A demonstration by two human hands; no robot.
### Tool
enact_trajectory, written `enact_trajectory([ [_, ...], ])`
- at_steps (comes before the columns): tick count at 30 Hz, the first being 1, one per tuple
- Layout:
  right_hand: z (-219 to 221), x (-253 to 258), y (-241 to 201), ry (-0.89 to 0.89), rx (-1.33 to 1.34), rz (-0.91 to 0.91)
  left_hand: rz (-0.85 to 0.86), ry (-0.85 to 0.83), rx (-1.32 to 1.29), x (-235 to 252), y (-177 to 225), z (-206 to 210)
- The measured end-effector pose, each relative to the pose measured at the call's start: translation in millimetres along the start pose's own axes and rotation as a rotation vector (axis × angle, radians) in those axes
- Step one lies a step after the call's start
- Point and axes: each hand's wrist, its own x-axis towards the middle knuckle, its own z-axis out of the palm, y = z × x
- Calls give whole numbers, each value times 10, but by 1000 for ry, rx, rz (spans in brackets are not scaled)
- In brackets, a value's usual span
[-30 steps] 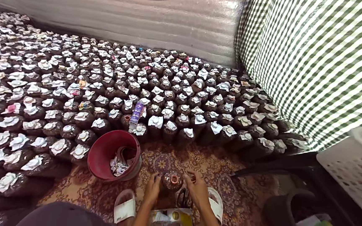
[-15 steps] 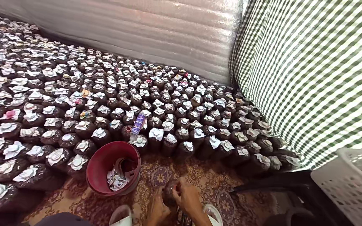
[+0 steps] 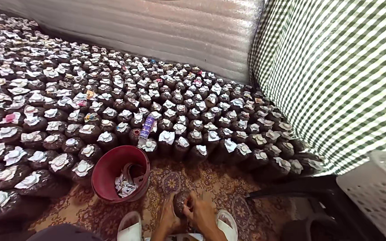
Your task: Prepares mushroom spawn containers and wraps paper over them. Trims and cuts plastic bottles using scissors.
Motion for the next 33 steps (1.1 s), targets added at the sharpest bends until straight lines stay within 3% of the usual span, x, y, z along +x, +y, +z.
enact_trajectory([
  [6, -100, 83, -39, -200, 126, 80, -62, -63, 52, 2, -4, -95],
  [9, -144, -67, 145, -177, 273, 158, -90, -87, 88, -29, 13, -108],
  [12, -167, -316, 364, -115, 387, 277, -231, -133, 180, -108, 28, -152],
  [15, -156, -416, 576, -139, 319, 380, -428, -259, 352, -219, -29, -164],
  [19, -291, -363, 674, -89, 336, 379, -531, -485, 514, -388, 7, -232],
  [24, -487, -373, 706, 82, 431, 337, -476, -523, 460, -295, -50, -438],
  [27, -444, -367, 766, 154, 509, 343, -310, -574, 144, -309, 108, -571],
  [29, -379, -371, 769, 86, 498, 376, -296, -616, -9, -358, 259, -557],
  [31, -335, -397, 742, -56, 411, 424, -305, -637, 94, -408, 223, -439],
  [33, -311, -377, 692, -128, 364, 433, -376, -618, 355, -448, 44, -307],
])
